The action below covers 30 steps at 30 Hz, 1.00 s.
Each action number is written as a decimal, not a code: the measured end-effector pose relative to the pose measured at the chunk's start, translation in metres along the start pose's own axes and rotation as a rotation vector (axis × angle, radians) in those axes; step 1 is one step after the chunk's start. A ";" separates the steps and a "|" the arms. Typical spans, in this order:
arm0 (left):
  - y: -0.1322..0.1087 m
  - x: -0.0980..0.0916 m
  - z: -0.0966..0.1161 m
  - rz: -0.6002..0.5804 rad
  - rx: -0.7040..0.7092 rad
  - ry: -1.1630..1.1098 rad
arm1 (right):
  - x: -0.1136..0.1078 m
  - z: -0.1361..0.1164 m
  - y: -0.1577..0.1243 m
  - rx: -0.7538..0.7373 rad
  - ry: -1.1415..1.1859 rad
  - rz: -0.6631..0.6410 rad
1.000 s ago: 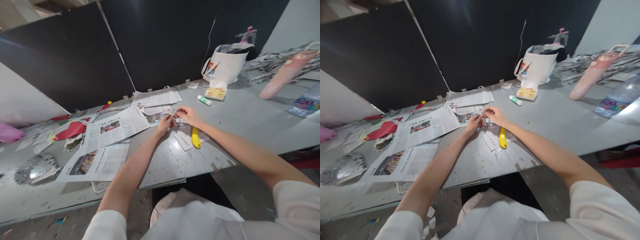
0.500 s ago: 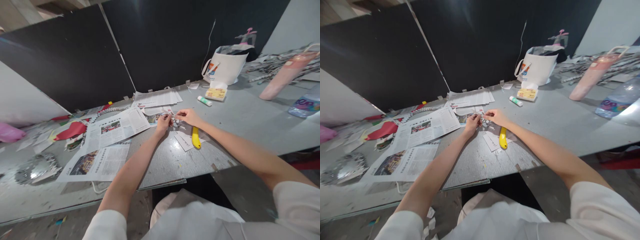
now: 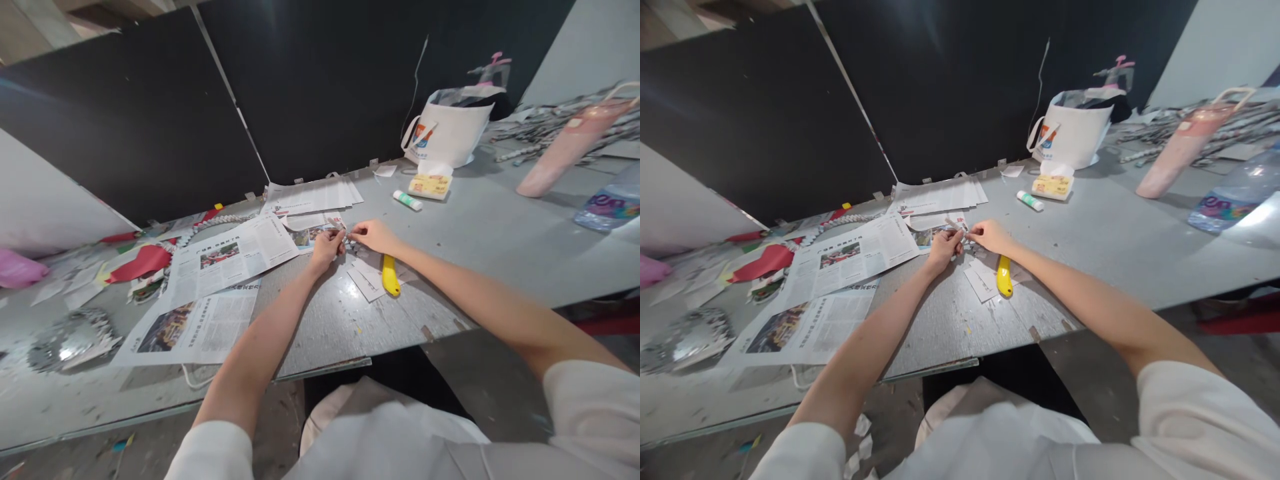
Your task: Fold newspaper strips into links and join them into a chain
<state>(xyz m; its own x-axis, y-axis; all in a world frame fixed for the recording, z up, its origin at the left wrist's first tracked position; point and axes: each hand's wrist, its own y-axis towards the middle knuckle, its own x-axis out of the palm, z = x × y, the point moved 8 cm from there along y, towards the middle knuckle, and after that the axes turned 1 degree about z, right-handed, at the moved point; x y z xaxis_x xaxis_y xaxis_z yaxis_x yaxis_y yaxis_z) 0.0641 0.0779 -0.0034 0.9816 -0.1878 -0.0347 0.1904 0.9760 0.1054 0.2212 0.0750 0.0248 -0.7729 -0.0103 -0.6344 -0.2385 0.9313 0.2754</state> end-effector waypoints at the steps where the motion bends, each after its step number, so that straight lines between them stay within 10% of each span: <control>1: 0.000 0.000 0.000 -0.009 0.001 -0.004 | 0.000 0.000 0.000 0.003 -0.015 0.002; 30: 0.007 -0.001 -0.011 -0.012 -0.039 -0.342 | 0.010 -0.004 -0.005 -0.042 0.151 -0.128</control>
<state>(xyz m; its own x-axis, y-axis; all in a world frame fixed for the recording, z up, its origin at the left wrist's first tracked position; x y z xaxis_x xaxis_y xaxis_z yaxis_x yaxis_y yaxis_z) 0.0644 0.0859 -0.0131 0.9284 -0.2192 0.3002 0.2081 0.9757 0.0688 0.2123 0.0692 0.0197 -0.8138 -0.1849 -0.5510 -0.3618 0.9031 0.2313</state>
